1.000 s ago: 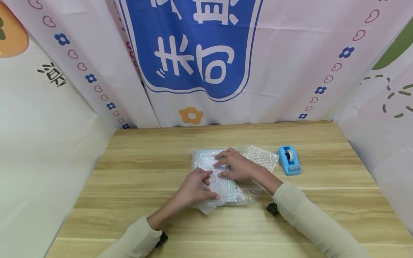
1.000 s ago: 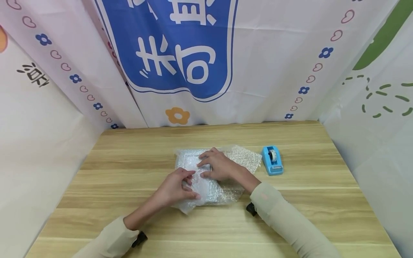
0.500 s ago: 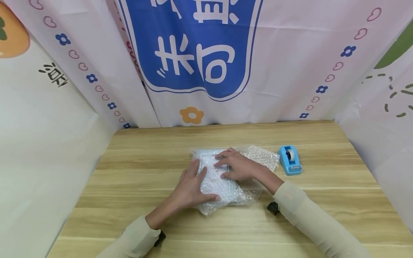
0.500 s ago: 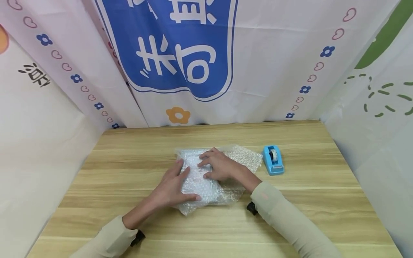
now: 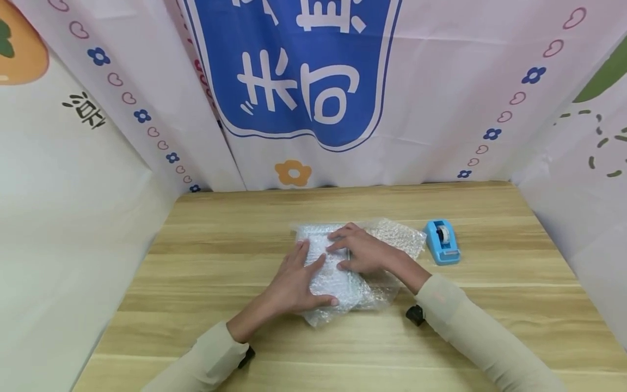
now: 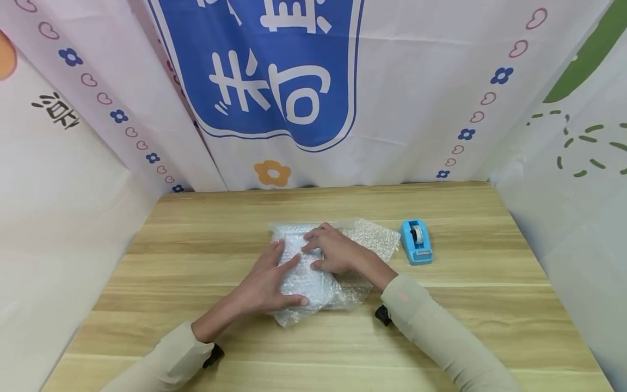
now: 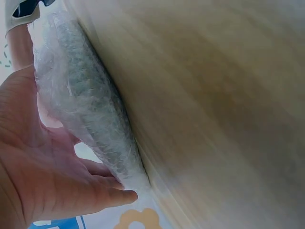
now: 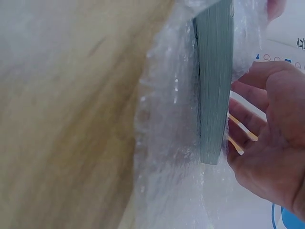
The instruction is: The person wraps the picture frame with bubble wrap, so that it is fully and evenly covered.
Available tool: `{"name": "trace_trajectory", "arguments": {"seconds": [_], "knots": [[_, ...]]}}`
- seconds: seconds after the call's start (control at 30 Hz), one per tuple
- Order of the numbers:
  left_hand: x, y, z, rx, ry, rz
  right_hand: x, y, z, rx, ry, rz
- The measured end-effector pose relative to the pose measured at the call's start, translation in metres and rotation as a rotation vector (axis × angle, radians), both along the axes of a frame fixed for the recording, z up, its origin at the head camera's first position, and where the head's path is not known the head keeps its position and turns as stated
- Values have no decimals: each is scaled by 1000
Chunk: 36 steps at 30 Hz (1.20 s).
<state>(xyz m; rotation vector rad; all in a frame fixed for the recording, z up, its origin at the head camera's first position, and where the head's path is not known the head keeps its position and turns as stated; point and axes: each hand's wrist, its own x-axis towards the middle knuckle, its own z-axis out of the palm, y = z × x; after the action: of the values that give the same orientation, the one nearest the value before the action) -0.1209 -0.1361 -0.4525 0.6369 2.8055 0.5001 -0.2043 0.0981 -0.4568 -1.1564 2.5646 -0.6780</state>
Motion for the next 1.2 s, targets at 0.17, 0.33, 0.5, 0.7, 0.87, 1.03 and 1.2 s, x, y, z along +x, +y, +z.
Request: {"name": "trace_trajectory", "arguments": {"seconds": [0.17, 0.33, 0.5, 0.7, 0.87, 1.03, 1.2], "knots": [[-1, 3, -2, -47, 22, -25, 0, 4, 0, 1, -23, -2], [-2, 3, -2, -99, 48, -36, 1, 5, 0, -6, -38, 6], [-3, 4, -2, -128, 52, -48, 2, 5, 1, -8, -21, 5], [-5, 3, 2, -126, 33, -74, 3, 3, 3, -19, -21, -5], [-11, -8, 6, -81, -32, -92, 2, -1, 1, -24, -28, 7], [-18, -20, 12, -15, -83, -83, 1, -2, 0, -22, -15, 12], [-22, -26, 9, -24, -76, -112, 2, -1, 1, -12, -10, 9]]}}
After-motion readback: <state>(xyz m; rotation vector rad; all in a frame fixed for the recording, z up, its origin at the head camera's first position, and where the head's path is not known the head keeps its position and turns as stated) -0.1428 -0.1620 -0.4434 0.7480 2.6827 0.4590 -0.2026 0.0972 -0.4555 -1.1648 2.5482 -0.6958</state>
